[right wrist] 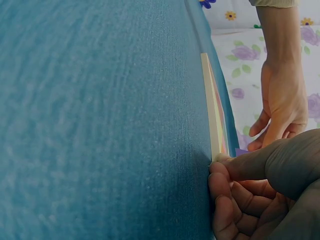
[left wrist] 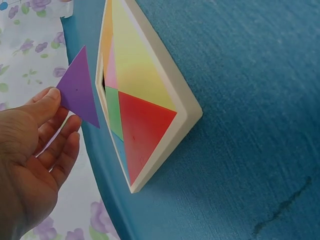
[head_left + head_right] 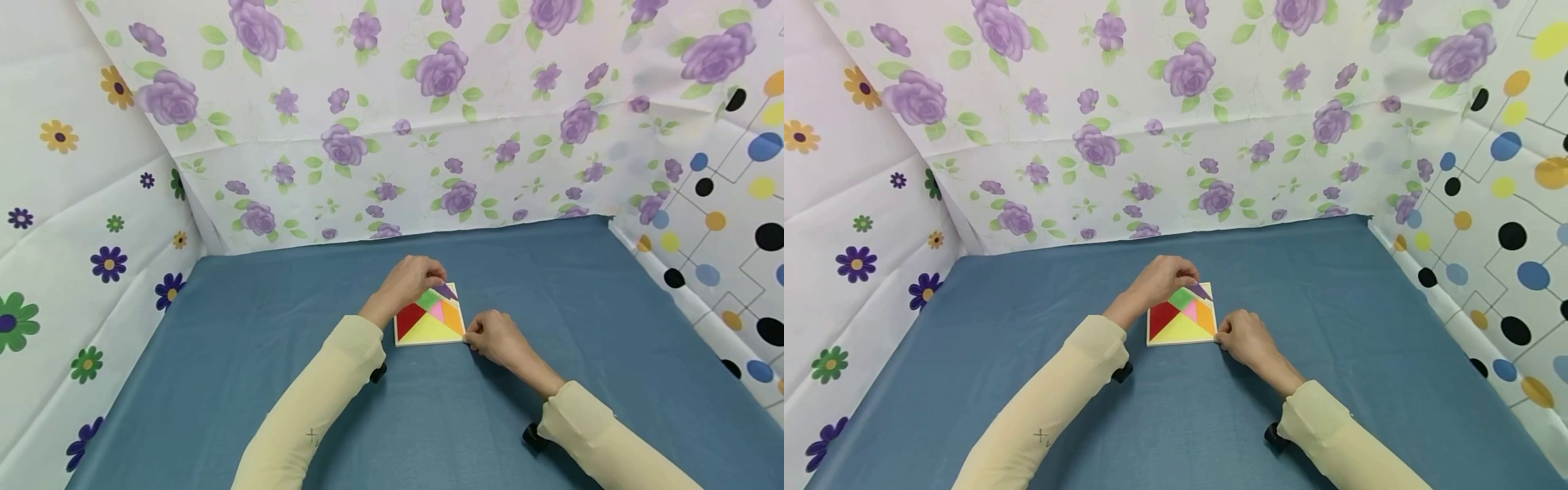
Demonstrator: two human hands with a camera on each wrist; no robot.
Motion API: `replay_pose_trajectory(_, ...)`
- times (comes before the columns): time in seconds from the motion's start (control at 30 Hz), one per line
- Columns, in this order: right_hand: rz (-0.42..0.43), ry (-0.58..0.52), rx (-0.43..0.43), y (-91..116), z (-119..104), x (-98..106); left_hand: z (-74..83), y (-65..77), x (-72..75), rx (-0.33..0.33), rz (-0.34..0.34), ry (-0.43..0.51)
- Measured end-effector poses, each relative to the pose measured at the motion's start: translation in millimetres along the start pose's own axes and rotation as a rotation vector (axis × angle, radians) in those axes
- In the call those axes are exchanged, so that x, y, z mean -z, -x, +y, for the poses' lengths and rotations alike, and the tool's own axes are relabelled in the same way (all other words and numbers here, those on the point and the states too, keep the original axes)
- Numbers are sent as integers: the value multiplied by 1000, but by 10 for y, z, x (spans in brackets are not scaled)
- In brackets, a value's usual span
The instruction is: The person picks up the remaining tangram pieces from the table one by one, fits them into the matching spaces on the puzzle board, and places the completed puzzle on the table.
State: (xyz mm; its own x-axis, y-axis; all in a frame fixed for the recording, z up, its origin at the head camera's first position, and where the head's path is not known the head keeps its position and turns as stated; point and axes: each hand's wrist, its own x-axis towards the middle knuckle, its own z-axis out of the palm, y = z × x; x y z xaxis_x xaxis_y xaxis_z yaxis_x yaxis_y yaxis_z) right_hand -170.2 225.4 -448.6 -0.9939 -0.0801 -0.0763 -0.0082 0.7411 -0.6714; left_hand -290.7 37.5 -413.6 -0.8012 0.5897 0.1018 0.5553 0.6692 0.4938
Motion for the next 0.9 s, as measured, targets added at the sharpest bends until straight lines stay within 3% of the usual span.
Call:
replay_pose_trajectory(0.63,13,5,27,-4,-6,32,-4,-44,-19,28,-31,-22)
replay_pose_trajectory(0.9,14,-34,0,2,13,3,1,-57,-43,31,-51,-27)
